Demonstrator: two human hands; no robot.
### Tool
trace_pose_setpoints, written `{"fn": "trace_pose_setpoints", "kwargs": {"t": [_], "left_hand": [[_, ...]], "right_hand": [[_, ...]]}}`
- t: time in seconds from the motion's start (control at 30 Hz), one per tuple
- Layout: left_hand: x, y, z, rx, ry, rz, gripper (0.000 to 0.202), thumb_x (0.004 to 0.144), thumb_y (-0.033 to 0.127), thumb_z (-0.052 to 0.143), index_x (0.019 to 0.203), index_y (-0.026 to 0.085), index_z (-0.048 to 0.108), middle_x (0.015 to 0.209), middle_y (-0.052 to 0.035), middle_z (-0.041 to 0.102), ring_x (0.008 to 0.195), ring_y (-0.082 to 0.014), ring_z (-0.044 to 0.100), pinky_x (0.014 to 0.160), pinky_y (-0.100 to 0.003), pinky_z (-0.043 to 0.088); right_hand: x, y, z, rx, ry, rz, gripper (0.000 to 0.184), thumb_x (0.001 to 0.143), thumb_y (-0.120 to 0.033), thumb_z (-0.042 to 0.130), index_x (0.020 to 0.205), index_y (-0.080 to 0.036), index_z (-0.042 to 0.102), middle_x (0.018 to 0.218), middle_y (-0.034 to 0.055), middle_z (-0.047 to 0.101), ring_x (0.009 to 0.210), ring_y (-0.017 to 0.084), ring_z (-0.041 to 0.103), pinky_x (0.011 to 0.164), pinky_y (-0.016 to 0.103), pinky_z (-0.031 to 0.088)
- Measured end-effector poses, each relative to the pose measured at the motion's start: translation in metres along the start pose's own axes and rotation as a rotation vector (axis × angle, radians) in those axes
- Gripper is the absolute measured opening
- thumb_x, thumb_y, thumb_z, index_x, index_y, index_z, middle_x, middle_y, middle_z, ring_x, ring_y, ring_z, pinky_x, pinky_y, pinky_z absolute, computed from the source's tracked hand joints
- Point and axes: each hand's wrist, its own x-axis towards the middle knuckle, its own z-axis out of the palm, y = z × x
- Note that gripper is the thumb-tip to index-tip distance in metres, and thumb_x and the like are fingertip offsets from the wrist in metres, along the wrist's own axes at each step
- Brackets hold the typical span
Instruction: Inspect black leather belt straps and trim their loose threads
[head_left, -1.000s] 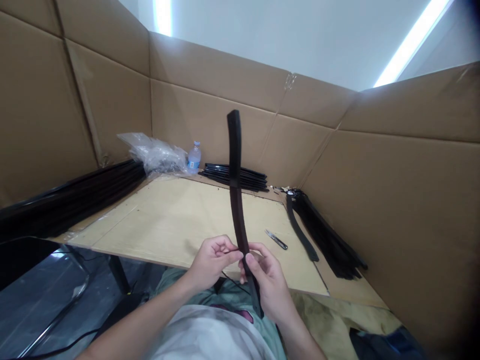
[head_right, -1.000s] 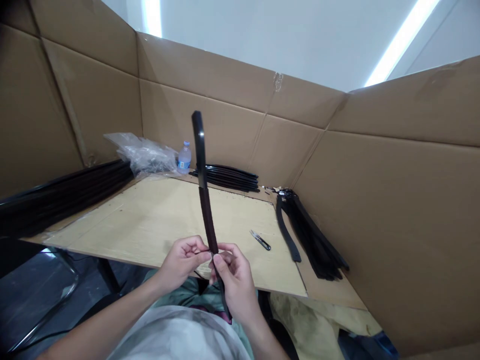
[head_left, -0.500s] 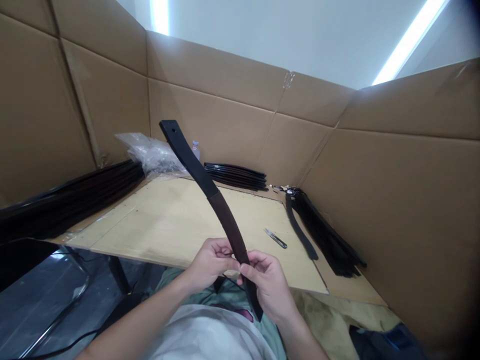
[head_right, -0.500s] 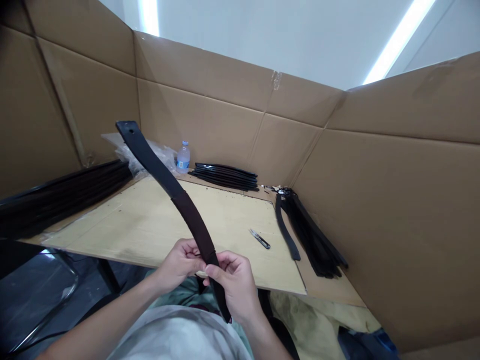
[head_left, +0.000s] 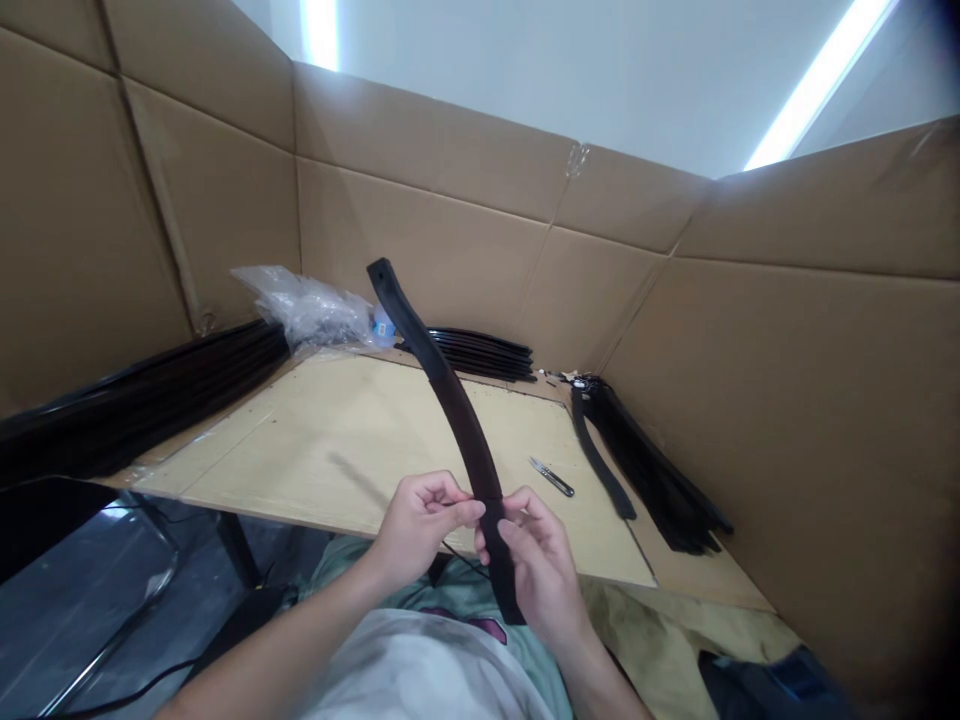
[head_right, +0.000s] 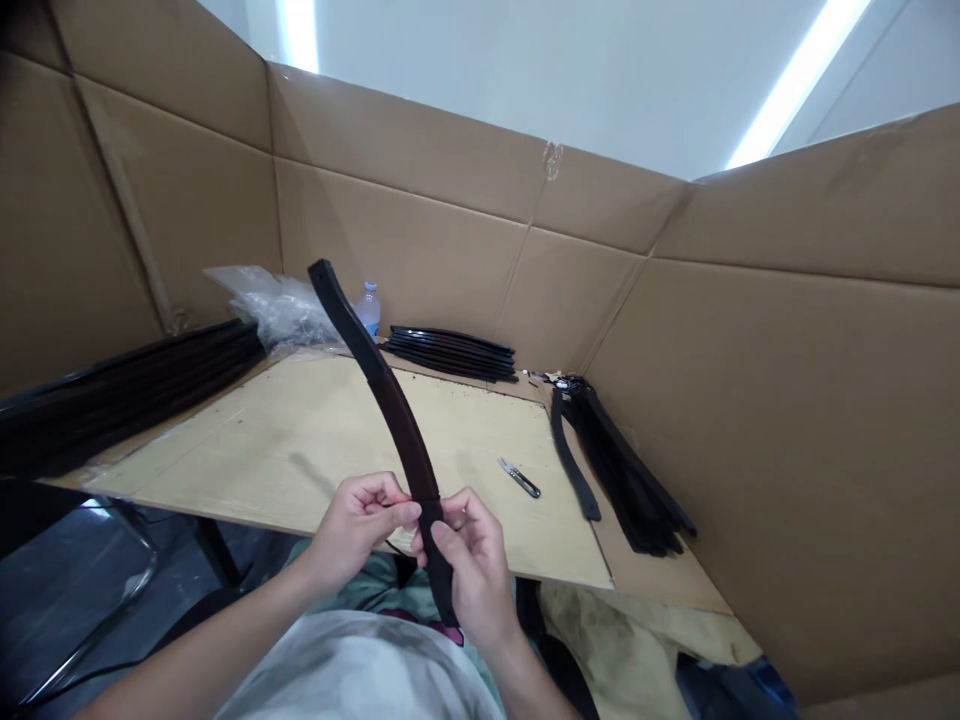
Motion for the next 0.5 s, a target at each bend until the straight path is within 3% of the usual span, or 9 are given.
{"fn": "trace_pose_setpoints", "kwargs": {"t": [0.13, 0.27, 0.43, 0.5], "left_hand": [[-0.0003, 0.0009, -0.0006, 0.064, 0.079, 0.047, 0.020, 0.073, 0.022, 0.067, 0.063, 0.012, 0.052, 0.058, -0.0011, 0.064, 0.052, -0.0109, 0.060, 0.049, -0.019, 0.043], [0.0009, 0.0011, -0.0021, 0.051, 0.066, 0.027, 0.020, 0.066, 0.019, 0.072, 0.066, 0.012, 0.053, 0.064, -0.0005, 0.064, 0.058, -0.0119, 0.060, 0.056, -0.022, 0.046], [0.0012, 0.0036, -0.0013, 0.055, 0.086, 0.010, 0.024, 0.056, 0.015, 0.077, 0.062, 0.011, 0.054, 0.059, 0.0026, 0.060, 0.056, -0.0093, 0.056, 0.053, -0.018, 0.043], [-0.0001, 0.0052, -0.0003, 0.066, 0.068, 0.004, 0.023, 0.059, 0.017, 0.076, 0.060, 0.011, 0.054, 0.059, 0.0023, 0.059, 0.055, -0.0086, 0.055, 0.052, -0.018, 0.042]], "right_hand": [[0.0010, 0.0021, -0.0019, -0.002, 0.016, -0.012, 0.009, 0.082, -0.025, 0.059, 0.084, -0.017, 0.057, 0.074, 0.0029, 0.063, 0.068, 0.014, 0.058, 0.064, 0.026, 0.046], [0.0028, 0.0042, -0.0045, -0.082, 0.040, -0.061, 0.011, 0.077, -0.023, 0.065, 0.086, -0.017, 0.062, 0.081, 0.0044, 0.064, 0.070, 0.015, 0.059, 0.067, 0.028, 0.049], [0.0070, 0.0043, -0.0060, -0.087, 0.065, 0.001, 0.048, 0.061, -0.016, 0.078, 0.104, -0.020, 0.059, 0.088, 0.0044, 0.066, 0.081, 0.018, 0.061, 0.069, 0.029, 0.052], [0.0076, 0.0025, -0.0058, -0.125, 0.056, 0.006, 0.045, 0.056, -0.014, 0.080, 0.097, -0.018, 0.061, 0.087, 0.0050, 0.067, 0.083, 0.019, 0.062, 0.070, 0.030, 0.053]]}}
